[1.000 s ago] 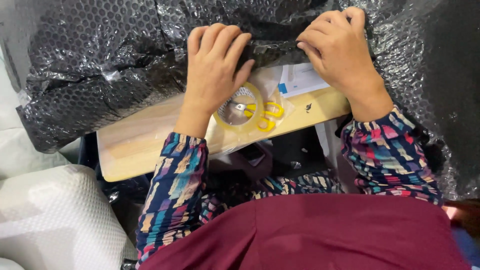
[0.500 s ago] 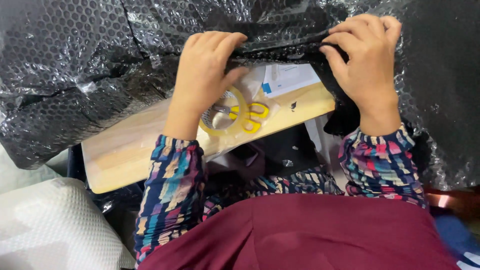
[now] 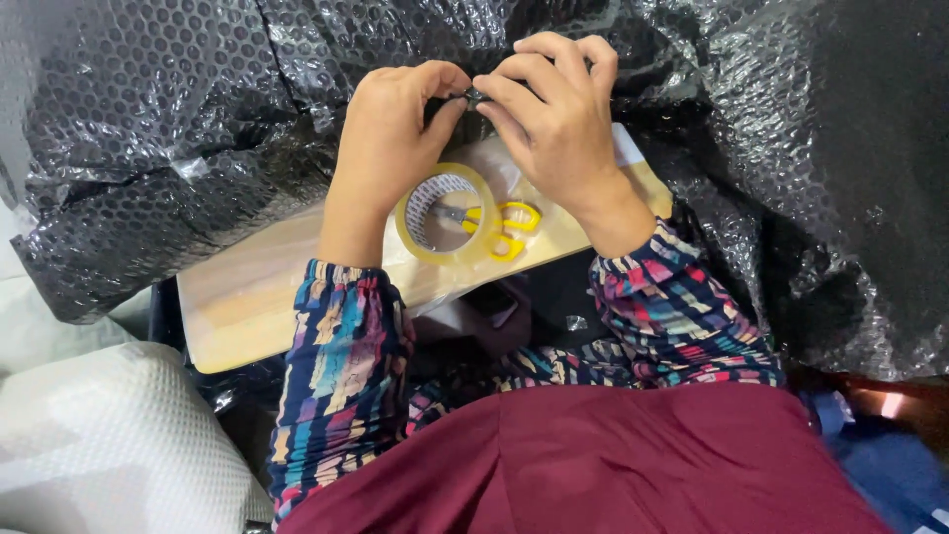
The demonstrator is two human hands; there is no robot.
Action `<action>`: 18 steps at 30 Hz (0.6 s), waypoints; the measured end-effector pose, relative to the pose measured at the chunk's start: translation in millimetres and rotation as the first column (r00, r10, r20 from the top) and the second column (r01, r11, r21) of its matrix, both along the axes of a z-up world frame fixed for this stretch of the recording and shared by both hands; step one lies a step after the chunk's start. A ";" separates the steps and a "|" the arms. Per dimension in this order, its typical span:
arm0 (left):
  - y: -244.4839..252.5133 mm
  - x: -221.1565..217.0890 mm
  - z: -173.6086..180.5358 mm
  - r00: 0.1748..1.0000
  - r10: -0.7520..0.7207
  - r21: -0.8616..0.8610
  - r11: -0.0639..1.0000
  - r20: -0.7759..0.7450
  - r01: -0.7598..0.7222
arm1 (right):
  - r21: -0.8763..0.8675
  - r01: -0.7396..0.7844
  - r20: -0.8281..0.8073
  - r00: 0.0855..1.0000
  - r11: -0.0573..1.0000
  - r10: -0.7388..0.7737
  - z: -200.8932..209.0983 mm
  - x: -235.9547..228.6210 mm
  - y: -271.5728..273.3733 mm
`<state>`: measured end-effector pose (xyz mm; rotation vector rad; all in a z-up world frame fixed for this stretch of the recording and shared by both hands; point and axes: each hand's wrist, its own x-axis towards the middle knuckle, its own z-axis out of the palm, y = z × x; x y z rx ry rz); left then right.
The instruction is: Wrapping an item in bubble wrap and securing it with adhesive tape.
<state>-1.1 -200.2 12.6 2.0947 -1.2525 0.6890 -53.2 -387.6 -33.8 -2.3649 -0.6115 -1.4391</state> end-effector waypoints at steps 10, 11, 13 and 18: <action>0.2 7.8 -7.5 0.996 -0.001 -0.099 0.995 -0.094 -0.009 | -0.112 0.093 0.100 0.992 0.989 -0.082 -18.3 -1.7 -3.4; 0.1 9.1 -8.8 0.996 0.007 -0.109 0.994 -0.090 -0.017 | -0.100 0.083 0.097 0.993 0.992 -0.073 -21.0 -3.4 -5.2; 0.0 10.2 -9.8 0.996 0.017 -0.119 0.992 -0.088 -0.027 | -0.091 0.070 0.092 0.994 0.993 -0.062 -25.0 -10.3 -9.6; -4.1 7.8 -8.6 0.984 0.086 -0.095 0.993 0.154 -0.072 | 0.135 -0.077 -0.026 0.996 0.988 0.081 -34.9 -31.1 -22.9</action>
